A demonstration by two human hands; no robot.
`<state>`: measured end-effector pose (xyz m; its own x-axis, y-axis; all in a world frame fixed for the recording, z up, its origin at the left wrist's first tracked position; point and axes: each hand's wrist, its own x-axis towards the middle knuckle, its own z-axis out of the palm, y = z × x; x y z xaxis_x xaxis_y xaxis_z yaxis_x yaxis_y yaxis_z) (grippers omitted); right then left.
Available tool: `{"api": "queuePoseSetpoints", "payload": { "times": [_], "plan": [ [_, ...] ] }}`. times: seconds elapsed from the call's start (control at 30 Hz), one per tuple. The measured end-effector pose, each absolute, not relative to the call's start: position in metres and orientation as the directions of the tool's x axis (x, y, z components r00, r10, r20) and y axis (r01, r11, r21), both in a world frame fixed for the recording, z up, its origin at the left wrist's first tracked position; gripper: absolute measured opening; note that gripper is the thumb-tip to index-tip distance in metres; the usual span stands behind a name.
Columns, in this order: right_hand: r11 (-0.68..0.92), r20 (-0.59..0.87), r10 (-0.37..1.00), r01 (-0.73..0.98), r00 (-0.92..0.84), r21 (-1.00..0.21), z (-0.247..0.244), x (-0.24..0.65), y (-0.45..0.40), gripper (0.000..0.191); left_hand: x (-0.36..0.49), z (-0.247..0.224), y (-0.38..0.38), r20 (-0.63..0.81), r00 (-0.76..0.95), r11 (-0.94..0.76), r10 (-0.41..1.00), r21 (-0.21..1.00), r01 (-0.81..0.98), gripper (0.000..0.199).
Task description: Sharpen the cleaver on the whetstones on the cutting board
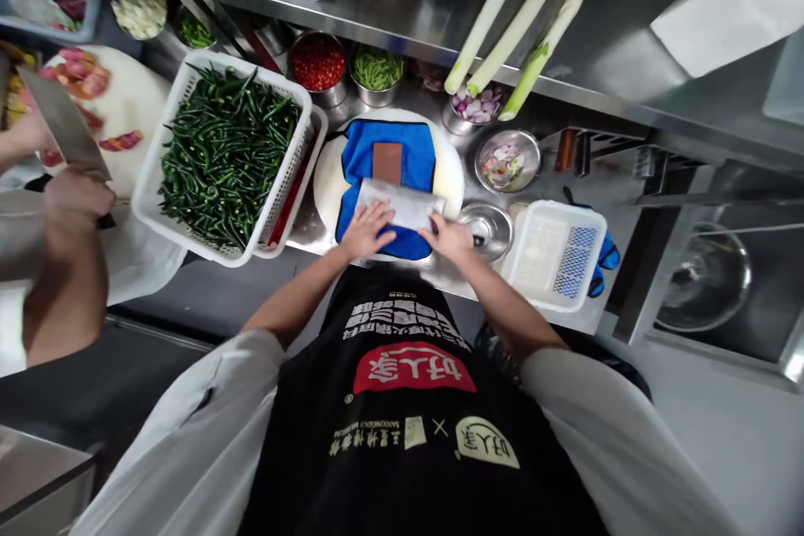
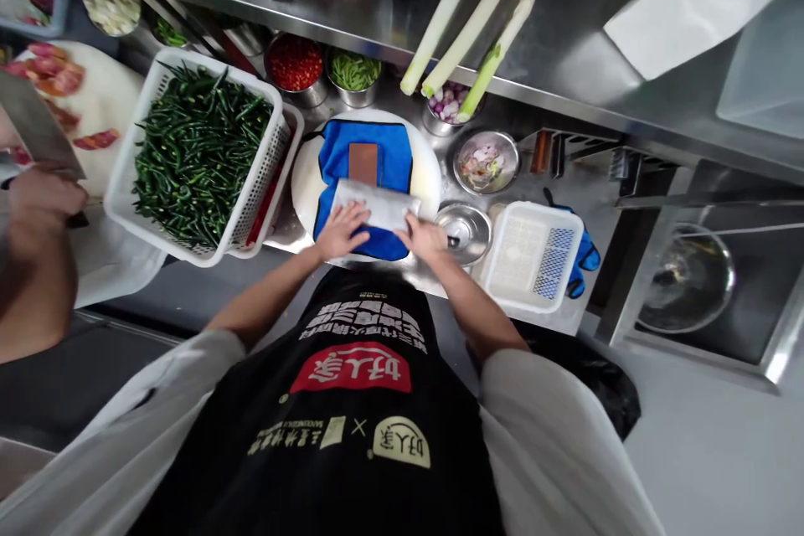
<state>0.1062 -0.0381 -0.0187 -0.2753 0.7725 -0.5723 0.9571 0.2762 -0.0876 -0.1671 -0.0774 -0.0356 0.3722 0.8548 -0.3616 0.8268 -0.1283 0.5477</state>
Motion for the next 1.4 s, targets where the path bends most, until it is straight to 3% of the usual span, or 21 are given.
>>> {"api": "queuePoseSetpoints", "payload": {
  "times": [0.13, 0.3, 0.37, 0.57, 0.8, 1.03, 1.27, 1.4],
  "plan": [
    [0.289, -0.476, 0.824, 0.951, -0.306, -0.111, -0.025, 0.087, 0.015, 0.085, -0.182, -0.044, -0.016, -0.31, 0.329, -0.124, 0.892, 0.533, 0.837, 0.069],
    [0.288, -0.622, 0.736, 0.955, -0.268, -0.071, -0.008, 0.124, -0.088, 0.079, -0.159, -0.025, -0.127, -0.348, 0.445, -0.168, 0.825, 0.6, 0.782, 0.07],
    [0.285, -0.644, 0.722, 0.957, -0.252, -0.055, -0.007, 0.13, -0.094, 0.079, -0.154, -0.025, -0.135, -0.368, 0.451, -0.159, 0.813, 0.605, 0.781, 0.072],
    [0.277, -0.503, 0.817, 0.957, -0.281, -0.083, -0.021, 0.096, 0.005, 0.084, -0.176, -0.042, -0.018, -0.333, 0.365, -0.13, 0.87, 0.559, 0.819, 0.069],
    [0.239, -0.636, 0.736, 0.968, -0.232, -0.076, -0.007, 0.134, -0.1, 0.078, -0.151, -0.022, -0.13, -0.38, 0.469, -0.153, 0.797, 0.624, 0.766, 0.071],
    [0.274, -0.482, 0.824, 0.954, -0.298, -0.12, -0.026, 0.087, 0.019, 0.082, -0.181, -0.037, -0.011, -0.35, 0.312, -0.077, 0.883, 0.549, 0.833, 0.068],
    [0.364, -0.648, 0.675, 0.923, -0.352, -0.122, -0.011, 0.125, -0.076, 0.075, -0.162, -0.02, -0.143, -0.372, 0.388, -0.129, 0.844, 0.561, 0.818, 0.064],
    [0.393, -0.56, 0.725, 0.909, -0.4, -0.14, -0.019, 0.108, -0.023, 0.076, -0.195, -0.032, -0.084, -0.295, 0.434, -0.236, 0.851, 0.524, 0.819, 0.064]
  ]
}}
